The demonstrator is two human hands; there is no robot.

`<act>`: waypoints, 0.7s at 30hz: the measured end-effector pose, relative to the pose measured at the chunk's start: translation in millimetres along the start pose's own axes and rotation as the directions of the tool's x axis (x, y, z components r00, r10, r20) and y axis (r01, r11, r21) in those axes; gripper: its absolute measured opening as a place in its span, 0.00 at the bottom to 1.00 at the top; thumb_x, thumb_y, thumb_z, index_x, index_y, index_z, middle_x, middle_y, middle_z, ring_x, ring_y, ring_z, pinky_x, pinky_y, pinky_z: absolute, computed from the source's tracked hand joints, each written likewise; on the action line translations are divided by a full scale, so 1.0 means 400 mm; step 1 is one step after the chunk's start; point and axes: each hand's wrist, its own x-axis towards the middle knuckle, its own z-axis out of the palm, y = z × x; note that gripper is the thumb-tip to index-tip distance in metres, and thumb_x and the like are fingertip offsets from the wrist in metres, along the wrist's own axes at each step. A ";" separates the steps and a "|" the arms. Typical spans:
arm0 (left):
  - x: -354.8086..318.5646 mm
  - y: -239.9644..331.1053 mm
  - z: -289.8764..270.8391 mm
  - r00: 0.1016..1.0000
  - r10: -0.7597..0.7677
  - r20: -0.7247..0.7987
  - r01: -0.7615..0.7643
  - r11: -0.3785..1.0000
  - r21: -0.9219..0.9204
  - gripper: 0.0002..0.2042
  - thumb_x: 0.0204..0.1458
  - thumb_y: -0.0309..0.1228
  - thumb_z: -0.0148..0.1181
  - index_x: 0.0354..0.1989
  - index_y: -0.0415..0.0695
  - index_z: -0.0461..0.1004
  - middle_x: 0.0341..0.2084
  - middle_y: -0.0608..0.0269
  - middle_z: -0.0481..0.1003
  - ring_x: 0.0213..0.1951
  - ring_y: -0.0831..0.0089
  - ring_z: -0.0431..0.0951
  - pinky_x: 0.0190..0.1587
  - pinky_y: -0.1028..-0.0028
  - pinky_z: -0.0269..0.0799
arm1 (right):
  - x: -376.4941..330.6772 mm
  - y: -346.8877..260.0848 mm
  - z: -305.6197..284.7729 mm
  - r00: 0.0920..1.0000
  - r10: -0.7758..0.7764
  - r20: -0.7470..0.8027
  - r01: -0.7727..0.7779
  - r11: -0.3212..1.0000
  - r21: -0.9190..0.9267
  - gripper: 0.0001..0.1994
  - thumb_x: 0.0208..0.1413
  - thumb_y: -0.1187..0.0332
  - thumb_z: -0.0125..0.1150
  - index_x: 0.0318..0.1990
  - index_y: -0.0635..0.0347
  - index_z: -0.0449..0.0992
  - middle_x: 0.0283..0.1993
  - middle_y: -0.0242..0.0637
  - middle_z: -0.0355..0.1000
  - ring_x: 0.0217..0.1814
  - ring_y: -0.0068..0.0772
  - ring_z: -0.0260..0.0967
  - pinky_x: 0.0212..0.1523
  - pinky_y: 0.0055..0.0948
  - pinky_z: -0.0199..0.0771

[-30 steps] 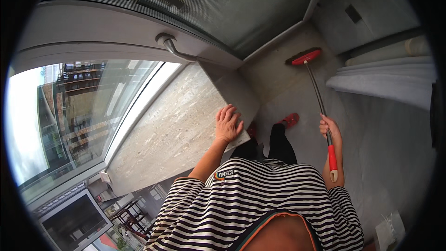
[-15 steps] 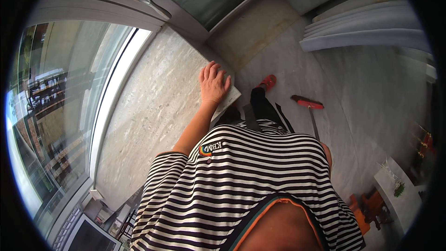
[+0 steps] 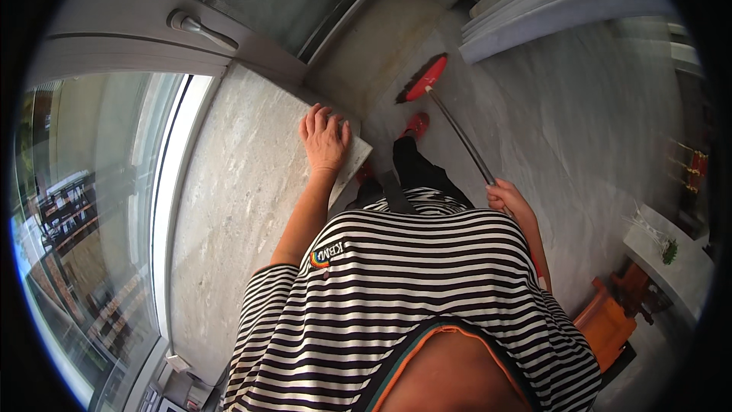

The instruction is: The person sweeps a tiled floor using a red broom and a yellow dustpan. They move around furniture and sweep debris into the dustpan, then open a glass door to sweep the threshold area.

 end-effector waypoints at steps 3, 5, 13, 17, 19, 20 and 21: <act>0.004 0.009 -0.007 1.000 -0.001 0.021 0.001 1.000 0.005 0.08 0.45 0.36 0.57 0.32 0.49 0.74 0.43 0.64 0.68 0.57 0.63 0.59 0.59 0.59 0.49 | 0.140 -0.113 0.098 0.965 0.013 0.263 -0.039 0.995 0.092 0.03 0.58 0.69 0.50 0.36 0.53 0.64 0.20 0.22 0.55 0.13 0.09 0.47 0.11 0.14 0.45; 0.013 0.018 -0.011 1.000 -0.002 0.025 0.002 1.000 0.003 0.08 0.44 0.35 0.57 0.32 0.49 0.74 0.43 0.64 0.68 0.56 0.62 0.60 0.59 0.59 0.49 | 0.267 -0.168 0.176 0.940 0.036 0.340 -0.067 0.995 0.080 0.03 0.58 0.68 0.51 0.34 0.53 0.63 0.20 0.23 0.56 0.13 0.09 0.48 0.10 0.14 0.45; 0.013 0.013 -0.021 0.998 -0.052 0.045 0.051 0.998 0.029 0.09 0.41 0.35 0.59 0.31 0.48 0.74 0.44 0.63 0.68 0.56 0.64 0.61 0.59 0.60 0.51 | 0.577 -0.223 0.484 0.939 0.264 0.218 -0.177 0.919 -0.351 0.09 0.56 0.68 0.51 0.30 0.59 0.58 0.20 0.32 0.59 0.11 0.20 0.52 0.09 0.26 0.57; 0.020 0.018 -0.014 0.999 -0.043 0.011 0.043 0.999 -0.011 0.09 0.40 0.34 0.59 0.31 0.49 0.74 0.43 0.64 0.68 0.55 0.62 0.61 0.58 0.59 0.51 | 0.569 -0.178 0.321 0.967 0.185 0.176 -0.129 0.949 -0.289 0.09 0.55 0.68 0.51 0.30 0.61 0.61 0.18 0.33 0.59 0.10 0.23 0.54 0.08 0.28 0.59; 0.036 0.024 -0.016 1.000 -0.023 0.014 0.023 1.000 -0.017 0.08 0.41 0.35 0.58 0.31 0.48 0.74 0.43 0.63 0.68 0.56 0.63 0.61 0.59 0.59 0.51 | 0.512 -0.161 0.240 0.981 0.161 0.104 -0.118 0.936 -0.333 0.08 0.55 0.68 0.51 0.32 0.60 0.60 0.19 0.33 0.59 0.11 0.23 0.54 0.07 0.27 0.57; 0.020 0.018 -0.026 0.999 -0.035 0.007 0.035 0.999 -0.006 0.08 0.42 0.35 0.58 0.31 0.48 0.74 0.43 0.63 0.68 0.56 0.64 0.60 0.59 0.60 0.51 | 0.454 -0.164 0.220 0.985 0.150 0.091 -0.108 0.927 -0.360 0.08 0.55 0.68 0.52 0.33 0.59 0.59 0.20 0.32 0.60 0.12 0.21 0.54 0.09 0.25 0.58; 0.008 0.015 -0.029 0.999 -0.042 0.003 0.042 0.999 -0.002 0.08 0.42 0.35 0.58 0.31 0.48 0.74 0.43 0.63 0.68 0.56 0.64 0.60 0.59 0.60 0.51 | 0.398 -0.167 0.191 0.988 0.136 0.071 -0.099 0.918 -0.383 0.08 0.55 0.68 0.52 0.33 0.58 0.59 0.21 0.32 0.60 0.14 0.19 0.55 0.10 0.23 0.58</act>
